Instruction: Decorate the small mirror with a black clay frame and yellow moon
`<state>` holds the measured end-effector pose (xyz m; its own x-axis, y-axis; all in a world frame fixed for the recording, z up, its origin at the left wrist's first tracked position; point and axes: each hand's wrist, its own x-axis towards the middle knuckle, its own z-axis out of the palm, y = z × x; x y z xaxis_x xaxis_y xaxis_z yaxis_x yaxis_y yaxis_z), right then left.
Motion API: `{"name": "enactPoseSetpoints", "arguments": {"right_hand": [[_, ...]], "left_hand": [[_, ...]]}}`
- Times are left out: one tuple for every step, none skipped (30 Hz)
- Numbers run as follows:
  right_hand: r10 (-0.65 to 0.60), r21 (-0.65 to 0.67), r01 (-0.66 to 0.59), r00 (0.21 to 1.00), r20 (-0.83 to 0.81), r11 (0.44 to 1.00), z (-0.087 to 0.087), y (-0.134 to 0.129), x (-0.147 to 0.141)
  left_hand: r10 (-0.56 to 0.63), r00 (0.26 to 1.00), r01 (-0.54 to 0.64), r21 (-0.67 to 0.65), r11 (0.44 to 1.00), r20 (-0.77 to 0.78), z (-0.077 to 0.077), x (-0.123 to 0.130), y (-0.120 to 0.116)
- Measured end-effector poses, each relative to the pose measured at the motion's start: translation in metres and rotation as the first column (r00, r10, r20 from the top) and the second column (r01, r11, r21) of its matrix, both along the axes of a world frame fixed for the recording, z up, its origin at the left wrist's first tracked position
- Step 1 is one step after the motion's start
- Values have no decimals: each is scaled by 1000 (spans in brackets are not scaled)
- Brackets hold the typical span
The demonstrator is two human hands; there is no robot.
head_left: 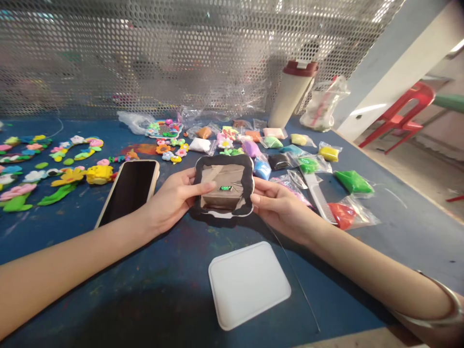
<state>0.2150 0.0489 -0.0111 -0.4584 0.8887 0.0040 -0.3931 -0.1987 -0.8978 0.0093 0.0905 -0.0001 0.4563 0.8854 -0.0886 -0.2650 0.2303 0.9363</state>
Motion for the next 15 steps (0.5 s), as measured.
{"name": "enactPoseSetpoints", "arguments": {"right_hand": [[12, -16, -13, 1000, -12, 1000, -1, 1, 0], [21, -33, -21, 999, -26, 999, -1, 1, 1], [22, -47, -24, 999, -42, 999, -1, 2, 1], [19, -57, -22, 998, -61, 998, -2, 2, 2], [16, -63, -21, 997, -80, 998, -2, 2, 2], [13, -63, -19, 995, -96, 998, -3, 2, 2], [12, -60, -19, 994, -110, 998, -3, 2, 2], [15, -58, -22, 993, -121, 998, -4, 1, 2], [18, -56, -25, 991, -131, 998, -4, 1, 2], [17, -57, -25, 990, -137, 998, -5, 0, 1], [14, -58, -23, 990, -142, 998, -5, 0, 1], [9, -58, -18, 989, -145, 998, -6, 0, 1], [6, -60, -15, 990, -143, 998, -6, -1, 0], [6, -62, -14, 991, -137, 998, -6, -1, 0], [5, -65, -13, 992, -127, 998, -5, -1, 0]], "left_hand": [[-2, 1000, 3, -3, 1000, 6, 0, 0, 0], [-2, 1000, 2, -6, 1000, 12, 0, 0, 1], [-1, 1000, 1, -11, 1000, 18, 0, 0, 1], [-2, 1000, 2, -14, 1000, 21, 0, 0, 1], [-3, 1000, 4, -15, 1000, 22, 0, 0, 0], [-7, 1000, 7, -15, 1000, 21, 0, 0, 0], [-9, 1000, 10, -14, 1000, 19, 0, 0, 0], [-9, 1000, 9, -14, 1000, 17, 0, 1, 0], [-5, 1000, 6, -15, 1000, 13, 0, 1, -1], [1, 1000, -1, -17, 1000, 10, 0, 1, -1], [9, 1000, -9, -19, 1000, 6, 0, 1, -1], [14, 1000, -14, -21, 1000, 0, 0, 1, -2], [17, 1000, -17, -21, 1000, -5, 0, 1, -2], [17, 1000, -17, -21, 1000, -10, 0, 1, -2], [15, 1000, -16, -19, 1000, -13, 0, 1, -2]]}}
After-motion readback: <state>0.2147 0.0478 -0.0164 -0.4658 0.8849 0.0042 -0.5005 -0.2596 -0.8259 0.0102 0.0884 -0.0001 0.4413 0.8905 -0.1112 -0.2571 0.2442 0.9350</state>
